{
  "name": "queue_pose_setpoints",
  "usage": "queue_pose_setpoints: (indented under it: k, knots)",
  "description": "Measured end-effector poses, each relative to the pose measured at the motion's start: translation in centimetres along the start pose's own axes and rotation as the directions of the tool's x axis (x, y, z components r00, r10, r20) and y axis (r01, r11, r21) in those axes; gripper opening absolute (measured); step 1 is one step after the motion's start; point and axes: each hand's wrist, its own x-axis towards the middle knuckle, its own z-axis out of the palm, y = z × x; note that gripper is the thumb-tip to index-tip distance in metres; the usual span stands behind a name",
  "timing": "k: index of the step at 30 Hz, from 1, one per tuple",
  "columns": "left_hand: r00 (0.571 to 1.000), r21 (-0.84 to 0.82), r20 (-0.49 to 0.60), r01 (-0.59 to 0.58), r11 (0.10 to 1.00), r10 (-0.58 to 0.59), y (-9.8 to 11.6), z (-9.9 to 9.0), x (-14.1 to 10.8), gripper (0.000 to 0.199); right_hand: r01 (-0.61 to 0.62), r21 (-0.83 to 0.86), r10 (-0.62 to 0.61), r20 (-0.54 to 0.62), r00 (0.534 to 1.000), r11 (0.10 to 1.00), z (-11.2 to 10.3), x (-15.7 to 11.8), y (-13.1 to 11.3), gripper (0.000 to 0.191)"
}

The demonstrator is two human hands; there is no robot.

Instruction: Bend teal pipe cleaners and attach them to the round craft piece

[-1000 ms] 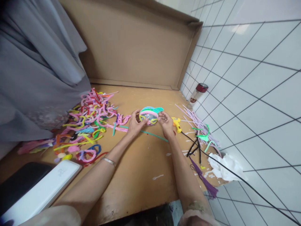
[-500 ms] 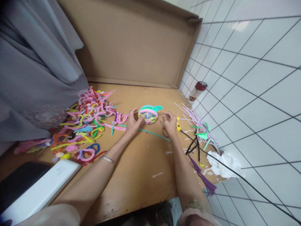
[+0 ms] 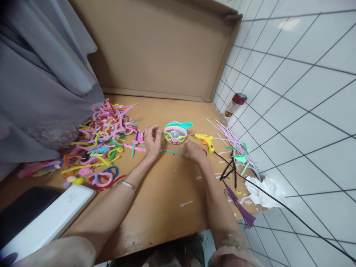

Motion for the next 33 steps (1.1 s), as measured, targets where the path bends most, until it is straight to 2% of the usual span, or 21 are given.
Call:
queue_pose_setpoints:
  k: [3, 5, 7, 9, 10, 12, 14, 16, 18, 20, 23, 26, 30, 33]
  knots:
    - [0.992, 0.035, 0.043, -0.119, 0.992, 0.118, 0.7, -0.3, -0.1, 0.023, 0.04, -0.143, -0.034, 0.04, 0.999, 0.989, 0.4, -0.2, -1.3, 0.017]
    - [0.954, 0.048, 0.147, -0.271, 0.962, 0.261, 1.4, -0.5, -0.4, 0.023, 0.076, -0.174, -0.064, 0.073, 0.995, 0.982, 0.6, -0.3, -1.8, 0.018]
    - [0.863, 0.034, 0.294, -0.438, 0.898, 0.41, 2.2, -0.4, -1.0, 0.023, 0.113, -0.151, -0.104, 0.068, 0.992, 0.982, 0.5, -0.3, -2.1, 0.016]
    - [0.757, -0.001, 0.418, -0.552, 0.834, 0.502, 2.9, -0.3, -1.6, 0.024, 0.142, -0.056, -0.14, 0.036, 0.989, 0.988, 0.2, -0.4, -2.1, 0.014]
    - [0.721, -0.015, 0.458, -0.578, 0.816, 0.52, 3.1, -0.2, -1.9, 0.026, 0.161, 0.025, -0.162, 0.015, 0.987, 0.987, 0.0, -0.4, -2.0, 0.013]
    - [0.691, -0.02, 0.496, -0.596, 0.802, 0.526, 3.4, -0.1, -2.3, 0.028, 0.202, 0.238, -0.202, -0.027, 0.979, 0.95, -0.6, -0.4, -1.8, 0.007]
    - [0.692, 0.007, 0.501, -0.603, 0.797, 0.52, 3.4, -0.1, -2.4, 0.03, 0.22, 0.459, -0.224, -0.047, 0.974, 0.861, -1.2, -0.6, -1.5, 0.004]
    - [0.704, 0.051, 0.487, -0.613, 0.788, 0.516, 3.2, -0.2, -2.2, 0.031, 0.198, 0.609, -0.214, -0.046, 0.976, 0.768, -1.8, -0.8, -1.4, 0.01]
    - [0.721, 0.095, 0.474, -0.612, 0.785, 0.504, 2.8, -0.4, -1.9, 0.031, 0.187, 0.666, -0.186, -0.073, 0.98, 0.723, -2.2, -0.9, -1.4, 0.014]
    - [0.739, 0.127, 0.474, -0.596, 0.793, 0.48, 2.5, -0.6, -1.6, 0.03, 0.212, 0.666, -0.15, -0.149, 0.977, 0.715, -2.4, -1.0, -1.4, 0.015]
    - [0.745, 0.147, 0.491, -0.582, 0.8, 0.451, 2.1, -0.8, -1.3, 0.031, 0.222, 0.643, -0.08, -0.242, 0.967, 0.733, -2.3, -0.7, -1.2, 0.015]
    - [0.755, 0.174, 0.482, -0.579, 0.796, 0.444, 1.8, -1.1, -1.2, 0.031, 0.213, 0.571, -0.043, -0.296, 0.954, 0.793, -2.0, -0.4, -0.8, 0.014]
    - [0.79, 0.2, 0.436, -0.553, 0.809, 0.432, 1.6, -1.4, -1.1, 0.03, 0.276, 0.298, -0.144, -0.399, 0.906, 0.914, -0.9, -0.6, -0.7, 0.017]
    - [0.817, 0.202, 0.407, -0.516, 0.832, 0.408, 1.5, -1.9, -1.1, 0.033, 0.276, 0.108, -0.201, -0.447, 0.871, 0.955, 0.4, -1.4, -1.1, 0.023]
